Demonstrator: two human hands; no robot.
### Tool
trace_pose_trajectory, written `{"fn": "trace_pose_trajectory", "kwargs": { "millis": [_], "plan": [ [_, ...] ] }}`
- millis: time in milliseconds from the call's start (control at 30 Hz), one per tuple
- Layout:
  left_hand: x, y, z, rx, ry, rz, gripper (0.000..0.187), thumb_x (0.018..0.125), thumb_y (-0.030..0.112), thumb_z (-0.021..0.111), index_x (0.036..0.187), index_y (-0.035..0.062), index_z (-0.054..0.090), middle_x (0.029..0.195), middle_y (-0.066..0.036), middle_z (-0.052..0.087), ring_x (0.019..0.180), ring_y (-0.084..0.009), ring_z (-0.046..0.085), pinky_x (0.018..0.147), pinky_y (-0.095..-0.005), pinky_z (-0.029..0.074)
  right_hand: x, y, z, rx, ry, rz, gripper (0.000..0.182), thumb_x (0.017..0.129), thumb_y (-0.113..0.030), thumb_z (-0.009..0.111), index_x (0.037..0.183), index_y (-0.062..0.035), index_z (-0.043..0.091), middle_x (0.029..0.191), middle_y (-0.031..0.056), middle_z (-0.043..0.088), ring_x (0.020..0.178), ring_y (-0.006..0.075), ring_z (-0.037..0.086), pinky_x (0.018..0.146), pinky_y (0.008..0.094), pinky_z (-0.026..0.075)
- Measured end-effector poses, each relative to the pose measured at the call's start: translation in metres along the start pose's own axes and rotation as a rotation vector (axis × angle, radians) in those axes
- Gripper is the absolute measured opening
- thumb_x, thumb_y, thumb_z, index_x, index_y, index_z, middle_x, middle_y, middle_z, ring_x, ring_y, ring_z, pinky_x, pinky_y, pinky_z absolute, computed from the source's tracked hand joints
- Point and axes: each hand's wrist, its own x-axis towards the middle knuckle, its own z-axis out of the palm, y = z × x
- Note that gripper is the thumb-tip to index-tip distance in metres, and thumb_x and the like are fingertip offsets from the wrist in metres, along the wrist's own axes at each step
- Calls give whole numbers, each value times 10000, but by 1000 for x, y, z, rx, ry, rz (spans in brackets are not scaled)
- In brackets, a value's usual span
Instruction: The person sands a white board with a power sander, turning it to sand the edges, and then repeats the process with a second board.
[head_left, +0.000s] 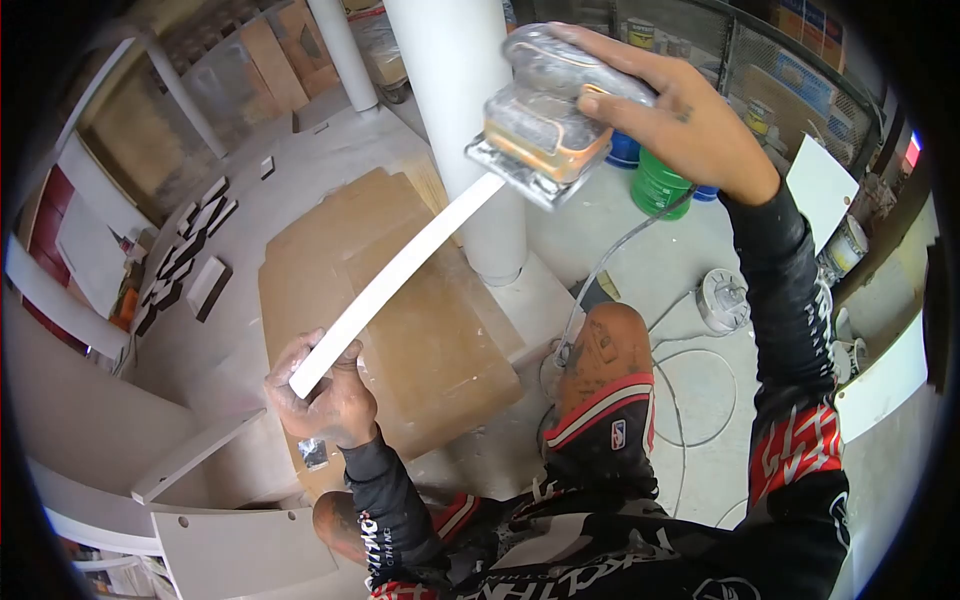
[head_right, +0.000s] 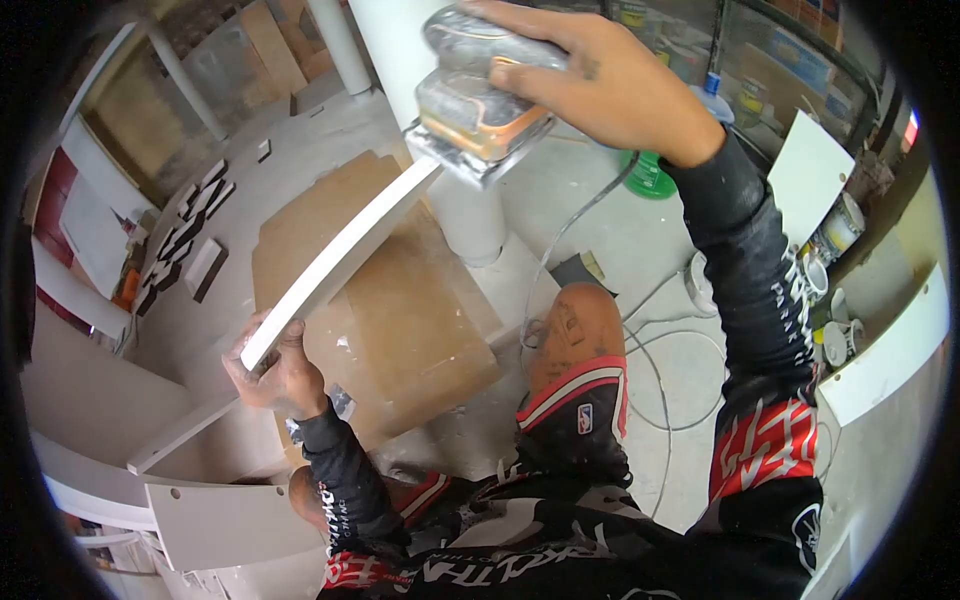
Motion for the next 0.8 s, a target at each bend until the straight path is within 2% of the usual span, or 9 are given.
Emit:
{"fn": "trace_pose_trajectory", "kwargs": {
  "millis": [233, 367, 433, 500, 600, 667, 700, 767, 800],
  "plan": [
    [11, -7, 10, 67, -31, 4, 473, 773, 230, 934, 1013, 8, 592, 976, -129, 709, 878, -154, 665, 758, -278, 547, -24, 7, 43, 95, 273, 29, 540, 989, -220, 666, 1504, -125, 533, 1406, 151, 630, 1242, 217, 615, 1065, 346, 472],
    [13, -10, 7, 125, -52, 19, 481, 783, 237, 926, 1045, 2, 599, 980, -107, 699, 886, -151, 657, 761, -268, 533, -24, -47, 68, -19, 268, -106, 595, 898, -89, 706, 1475, -118, 566, 1260, 179, 684, 1081, 249, 668, 948, 351, 518],
    [17, -9, 7, 165, -58, -4, 414, 778, 37, 883, 1052, 14, 574, 993, -140, 717, 862, -170, 667, 738, -291, 558, -32, -67, 78, -1, 213, -119, 627, 861, -54, 718, 1468, -117, 575, 1200, 183, 697, 1014, 270, 676, 901, 358, 527],
    [24, -12, 11, 70, 7, -19, 455, 783, 142, 906, 1100, -12, 618, 996, -78, 685, 917, -159, 651, 838, -291, 532, -33, -77, 89, 95, 258, -81, 665, 817, -35, 722, 1461, -131, 588, 1101, 181, 697, 911, 321, 652, 830, 380, 521],
    [54, -34, 11, 182, 1, 39, 364, 794, 36, 856, 1081, 1, 636, 975, -79, 702, 880, -150, 664, 791, -297, 555, -44, -57, 100, 11, 364, -135, 636, 869, -32, 701, 1484, -55, 537, 1322, 191, 661, 1101, 265, 670, 962, 345, 512],
    [85, -66, 14, 243, -7, 159, 361, 829, 52, 840, 1113, 7, 622, 978, -88, 702, 860, -146, 670, 759, -294, 565, -60, -29, 113, 52, 546, -128, 619, 888, -30, 680, 1488, -49, 527, 1381, 220, 612, 1123, 311, 658, 980, 377, 512],
    [95, -71, 21, -74, -56, 21, 297, 865, 55, 810, 1090, 12, 621, 962, -81, 705, 851, -144, 678, 759, -288, 567, -70, -28, 115, 105, 577, 54, 606, 923, -37, 649, 1508, -29, 491, 1429, 206, 582, 1186, 294, 626, 1028, 376, 483],
    [138, -83, 32, -20, -27, 91, 218, 845, 75, 793, 945, 25, 605, 908, -61, 700, 778, -117, 658, 689, -295, 540, -92, -17, 115, 81, 645, 326, 595, 988, -66, 586, 1558, -31, 419, 1493, 165, 535, 1325, 269, 534, 1127, 379, 403],
    [160, -101, 31, -11, -25, 71, 227, 818, 54, 792, 916, 23, 590, 874, -58, 689, 757, -117, 639, 687, -289, 536, -107, 2, 117, 131, 690, 333, 565, 1030, -167, 614, 1559, -87, 433, 1281, 125, 582, 883, 82, 533, 764, 220, 457]
  ]
}}
